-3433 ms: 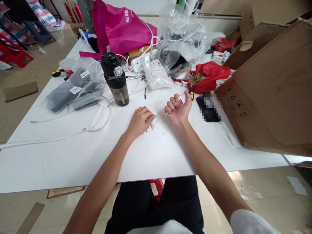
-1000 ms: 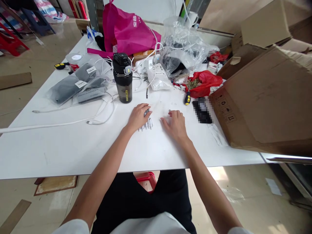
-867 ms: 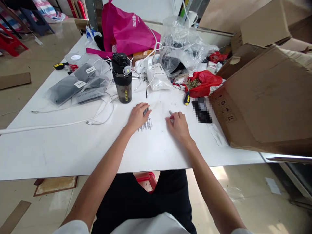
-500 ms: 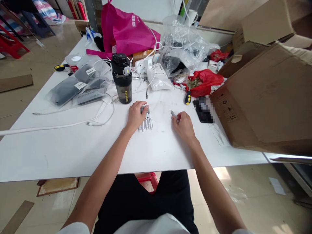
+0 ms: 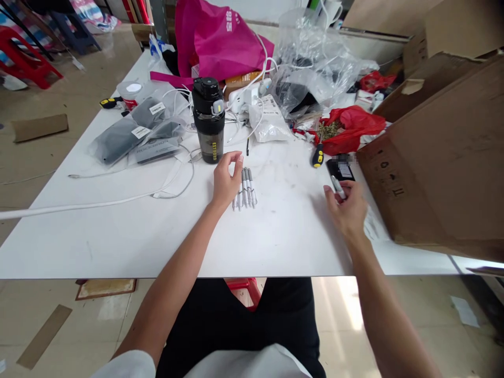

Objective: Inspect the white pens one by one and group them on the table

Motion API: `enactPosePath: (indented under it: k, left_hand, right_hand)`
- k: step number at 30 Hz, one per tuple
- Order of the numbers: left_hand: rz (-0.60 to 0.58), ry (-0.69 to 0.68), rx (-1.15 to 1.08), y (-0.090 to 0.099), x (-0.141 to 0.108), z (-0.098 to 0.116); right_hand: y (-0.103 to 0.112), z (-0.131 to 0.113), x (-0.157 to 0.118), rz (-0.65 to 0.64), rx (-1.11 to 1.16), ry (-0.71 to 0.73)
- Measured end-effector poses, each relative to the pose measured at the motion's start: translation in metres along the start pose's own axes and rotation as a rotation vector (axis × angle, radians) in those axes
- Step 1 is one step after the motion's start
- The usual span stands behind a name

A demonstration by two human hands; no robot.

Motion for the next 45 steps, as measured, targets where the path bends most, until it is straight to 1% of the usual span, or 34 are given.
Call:
enactPosePath:
  k: [2, 4, 6, 8, 10, 15, 22, 30, 38, 45]
  left_hand:
    - [0.006, 0.028, -0.005, 0.001, 0.000, -0.002]
    - [0.003, 0.050, 0.005, 0.000, 0.000, -0.004]
    - [-0.007, 0.056, 0.024, -0.001, 0.000, -0.004]
    - [-0.021, 0.053, 0.032, -0.002, -0.001, -0.003]
    - [-0.036, 0.046, 0.031, -0.003, -0.001, -0.001]
    - [-0.059, 0.028, 0.038, -0.005, -0.002, 0.001]
    - [-0.073, 0.029, 0.044, -0.007, -0.002, 0.001]
    - [-0.075, 0.011, 0.030, -0.007, -0.002, 0.001]
    - [-0.085, 0.001, 0.041, -0.008, -0.002, 0.001]
    - [-0.089, 0.013, 0.029, -0.008, -0.003, 0.001]
  right_hand:
    - [0.007, 0.020, 0.000, 0.017, -0.167, -0.087]
    - [0.010, 0.032, -0.002, 0.002, -0.326, -0.131]
    - [0.010, 0.036, -0.004, -0.028, -0.437, -0.150]
    - [0.008, 0.035, -0.004, -0.049, -0.491, -0.149]
    - [0.007, 0.031, -0.005, -0.043, -0.499, -0.136]
    - [0.009, 0.027, -0.007, 0.019, -0.462, -0.111]
    - [0.007, 0.029, -0.009, -0.013, -0.425, -0.066]
    - [0.007, 0.033, -0.009, -0.002, -0.428, -0.094]
    - [0.006, 0.040, -0.008, 0.048, -0.447, -0.147]
    - [0.006, 0.042, -0.007, 0.072, -0.461, -0.149]
Point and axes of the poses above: each hand's wrist, its own x-axis towards the middle knuckle, its own y-axis out of the back of the hand, z = x × y, the point moved 8 cm from there along x, towards the middle knuckle, and after that the axes turned 5 degrees about -x, right-handed, at the moved point
